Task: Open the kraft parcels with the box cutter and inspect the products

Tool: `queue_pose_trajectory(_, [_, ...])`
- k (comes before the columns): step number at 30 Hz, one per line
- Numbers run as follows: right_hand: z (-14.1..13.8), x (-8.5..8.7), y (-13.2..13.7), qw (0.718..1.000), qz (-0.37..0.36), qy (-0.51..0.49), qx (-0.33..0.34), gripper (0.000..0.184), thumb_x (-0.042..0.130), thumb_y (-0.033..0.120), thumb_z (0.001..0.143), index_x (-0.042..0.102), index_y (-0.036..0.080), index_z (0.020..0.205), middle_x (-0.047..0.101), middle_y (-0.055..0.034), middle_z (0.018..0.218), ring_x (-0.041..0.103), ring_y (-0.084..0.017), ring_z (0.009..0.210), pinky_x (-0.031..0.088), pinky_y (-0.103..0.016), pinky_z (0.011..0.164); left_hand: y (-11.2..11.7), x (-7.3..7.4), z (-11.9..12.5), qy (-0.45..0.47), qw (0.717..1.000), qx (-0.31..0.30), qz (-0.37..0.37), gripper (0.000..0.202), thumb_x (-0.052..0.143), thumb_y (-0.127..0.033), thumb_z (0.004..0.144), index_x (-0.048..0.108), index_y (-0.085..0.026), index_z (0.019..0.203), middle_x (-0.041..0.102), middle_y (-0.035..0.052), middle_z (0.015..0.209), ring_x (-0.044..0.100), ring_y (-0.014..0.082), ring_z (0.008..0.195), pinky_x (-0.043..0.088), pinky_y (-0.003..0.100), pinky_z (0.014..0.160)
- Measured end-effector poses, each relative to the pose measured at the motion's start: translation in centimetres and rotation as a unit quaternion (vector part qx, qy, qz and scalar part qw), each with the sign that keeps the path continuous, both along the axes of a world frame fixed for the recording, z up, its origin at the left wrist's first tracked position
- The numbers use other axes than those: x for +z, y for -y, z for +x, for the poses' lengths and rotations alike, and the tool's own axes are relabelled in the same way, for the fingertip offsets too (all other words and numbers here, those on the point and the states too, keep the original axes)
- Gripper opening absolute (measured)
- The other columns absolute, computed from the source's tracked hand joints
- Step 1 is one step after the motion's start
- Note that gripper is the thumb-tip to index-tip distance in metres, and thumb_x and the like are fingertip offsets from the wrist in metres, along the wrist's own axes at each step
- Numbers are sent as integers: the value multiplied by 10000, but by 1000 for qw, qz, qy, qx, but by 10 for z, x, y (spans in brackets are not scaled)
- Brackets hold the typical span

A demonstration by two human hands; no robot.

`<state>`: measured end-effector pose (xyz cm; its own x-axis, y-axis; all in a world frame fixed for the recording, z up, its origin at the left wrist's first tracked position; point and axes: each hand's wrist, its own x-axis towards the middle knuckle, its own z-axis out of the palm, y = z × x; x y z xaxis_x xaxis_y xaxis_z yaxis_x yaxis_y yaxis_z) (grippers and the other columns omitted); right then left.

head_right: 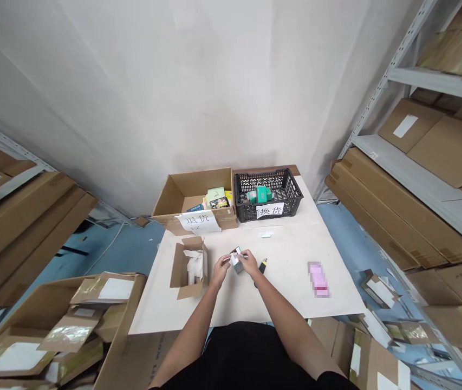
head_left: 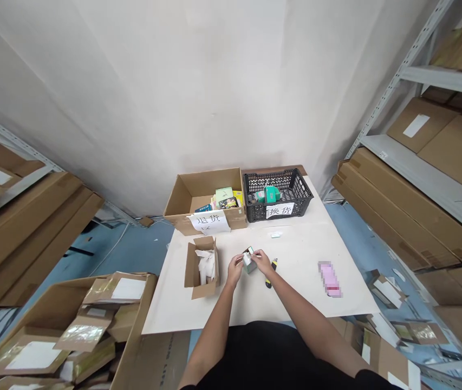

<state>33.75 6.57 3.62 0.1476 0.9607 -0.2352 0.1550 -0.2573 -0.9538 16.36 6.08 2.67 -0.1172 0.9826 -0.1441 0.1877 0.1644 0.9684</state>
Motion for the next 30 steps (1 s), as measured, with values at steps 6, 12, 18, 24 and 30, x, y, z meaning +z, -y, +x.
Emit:
queue_pose_trajectory(6, [11, -11, 12, 995, 36, -39, 81, 311, 617, 245, 616, 683, 245, 920, 668, -70, 1273, 663, -267, 1167, 496, -397, 1053, 7, -10, 8, -13, 996, -86, -4, 594, 739, -191, 683, 712, -259, 1273, 484, 122, 1577, 512, 338, 1431, 551, 447, 1048])
queue_pose_trajectory(12, [-8, -12, 0, 997, 47, -52, 15, 521, 558, 233, 620, 552, 262, 1140, 675, -59, 1221, 663, -246, 1153, 525, -410, 1029, 4, -12, 18, -44, 998, -51, 15, 596, 720, -202, 729, 664, -268, 1319, 581, 114, 1438, 647, 305, 1225, 580, 466, 995])
queue_pose_trajectory(18, [-24, 5, -23, 998, 56, -23, 20, 353, 557, 248, 677, 578, 263, 1029, 700, -50, 1095, 682, -260, 1083, 532, -452, 1033, -19, 11, 22, -91, 994, -18, 48, 512, 670, -142, 741, 704, -244, 1242, 672, 110, 1335, 599, 321, 1308, 535, 459, 1050])
queue_pose_trajectory(24, [0, 64, -64, 988, 151, 14, 27, 362, 589, 314, 779, 629, 255, 1134, 683, -62, 1161, 655, -245, 1087, 526, -438, 1033, -67, 77, 16, -86, 984, -92, 129, 504, 648, -188, 838, 678, -277, 1333, 629, 102, 1418, 596, 277, 1301, 557, 412, 1021])
queue_pose_trajectory(30, [35, 168, -165, 975, 220, -2, 38, 412, 641, 330, 796, 633, 252, 1201, 659, -68, 1224, 634, -236, 1073, 544, -409, 979, -177, 186, 39, -95, 957, -143, 235, 495, 705, -187, 850, 681, -246, 1340, 646, 116, 1385, 583, 297, 1294, 500, 490, 1103])
